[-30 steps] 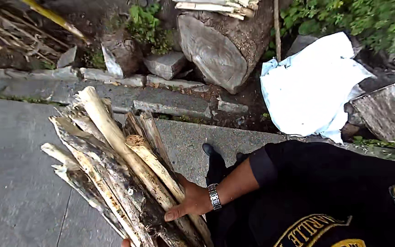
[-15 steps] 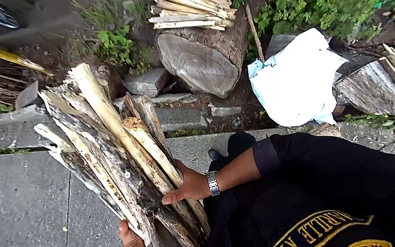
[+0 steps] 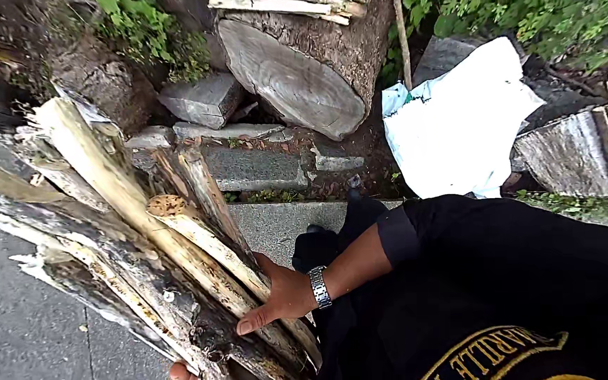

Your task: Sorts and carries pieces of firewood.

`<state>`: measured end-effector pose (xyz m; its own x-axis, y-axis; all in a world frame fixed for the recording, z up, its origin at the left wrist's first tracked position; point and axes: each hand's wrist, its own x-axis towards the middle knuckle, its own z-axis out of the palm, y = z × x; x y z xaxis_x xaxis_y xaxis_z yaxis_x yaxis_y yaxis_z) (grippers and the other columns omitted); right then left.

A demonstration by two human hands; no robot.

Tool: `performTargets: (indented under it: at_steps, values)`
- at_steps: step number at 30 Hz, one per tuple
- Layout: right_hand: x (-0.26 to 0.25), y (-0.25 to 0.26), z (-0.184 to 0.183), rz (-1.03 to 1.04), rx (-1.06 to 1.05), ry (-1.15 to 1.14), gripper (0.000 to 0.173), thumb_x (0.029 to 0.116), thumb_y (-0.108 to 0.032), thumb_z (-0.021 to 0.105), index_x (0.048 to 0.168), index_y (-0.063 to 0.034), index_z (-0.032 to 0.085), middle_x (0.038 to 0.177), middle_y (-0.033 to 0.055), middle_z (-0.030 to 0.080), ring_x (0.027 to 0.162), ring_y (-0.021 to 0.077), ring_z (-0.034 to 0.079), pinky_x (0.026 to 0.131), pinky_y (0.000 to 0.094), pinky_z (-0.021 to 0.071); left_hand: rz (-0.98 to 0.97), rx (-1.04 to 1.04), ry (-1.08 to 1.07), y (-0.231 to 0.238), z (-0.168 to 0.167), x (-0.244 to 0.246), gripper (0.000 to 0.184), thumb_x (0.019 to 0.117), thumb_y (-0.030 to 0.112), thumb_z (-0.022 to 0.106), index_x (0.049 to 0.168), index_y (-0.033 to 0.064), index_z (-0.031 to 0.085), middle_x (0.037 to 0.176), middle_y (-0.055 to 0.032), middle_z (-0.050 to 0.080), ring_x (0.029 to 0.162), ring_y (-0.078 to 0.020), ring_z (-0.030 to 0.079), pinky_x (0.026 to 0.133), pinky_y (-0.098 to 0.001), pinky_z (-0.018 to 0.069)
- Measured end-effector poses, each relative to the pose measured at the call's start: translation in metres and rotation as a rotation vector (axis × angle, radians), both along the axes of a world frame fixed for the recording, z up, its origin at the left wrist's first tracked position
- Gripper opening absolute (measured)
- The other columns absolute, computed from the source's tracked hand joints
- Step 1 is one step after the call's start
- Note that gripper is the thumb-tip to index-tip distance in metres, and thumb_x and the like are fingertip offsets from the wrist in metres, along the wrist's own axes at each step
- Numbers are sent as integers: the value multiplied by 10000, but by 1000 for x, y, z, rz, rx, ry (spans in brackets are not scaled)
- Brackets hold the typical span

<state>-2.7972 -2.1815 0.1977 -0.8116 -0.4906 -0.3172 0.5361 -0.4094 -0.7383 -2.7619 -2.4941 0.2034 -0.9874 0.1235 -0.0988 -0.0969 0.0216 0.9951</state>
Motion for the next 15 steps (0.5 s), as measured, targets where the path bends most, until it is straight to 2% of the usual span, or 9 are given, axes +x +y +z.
performTargets:
  at_steps: [4, 7, 8, 10, 12, 15]
  values:
    - [-31, 6, -9, 32, -7, -13, 1230, 739, -302, 936, 1616, -75, 104, 1489, 180, 505, 1324, 186, 572, 1120, 390, 491, 13, 35, 8, -14, -23, -18, 374, 1002, 583, 505, 1210, 369, 730, 1128, 221, 742, 1062, 131, 644, 951, -126, 514]
    - [-56, -5, -24, 40, -1, 2, 1221, 737, -315, 935, 1613, -86, 116, 1485, 163, 509, 1318, 170, 574, 1113, 377, 498, -62, 192, -46, -41, -53, -39, 503, 963, 626, 563, 1310, 285, 694, 1209, 111, 740, 1131, 17, 665, 995, -226, 534]
    - [-64, -7, -30, 46, 7, 8, 1217, 734, -317, 936, 1609, -83, 123, 1477, 160, 514, 1312, 166, 576, 1111, 371, 498, -51, 227, -68, -36, -57, -45, 518, 949, 632, 580, 1308, 276, 695, 1212, 101, 741, 1138, 8, 665, 1001, -236, 534]
    - [-80, -11, -40, 63, 22, 17, 1214, 728, -313, 939, 1605, -77, 133, 1464, 159, 526, 1297, 160, 587, 1103, 364, 503, 8, 254, -96, -13, -55, -58, 488, 926, 631, 600, 1262, 297, 719, 1176, 135, 749, 1108, 48, 666, 980, -194, 534]
    - [-93, -17, -53, 68, 21, 38, 1210, 725, -309, 939, 1596, -62, 137, 1459, 155, 527, 1294, 148, 587, 1103, 344, 504, 16, 288, -86, -3, -58, -68, 458, 947, 602, 600, 1263, 291, 712, 1178, 141, 744, 1104, 59, 660, 979, -177, 526]
    - [-117, -21, -75, 87, 16, 49, 1223, 720, -313, 939, 1598, -50, 129, 1458, 161, 528, 1293, 146, 587, 1103, 340, 500, 52, 318, -71, -2, -78, -86, 425, 962, 572, 599, 1241, 278, 727, 1157, 136, 753, 1088, 55, 671, 967, -180, 533]
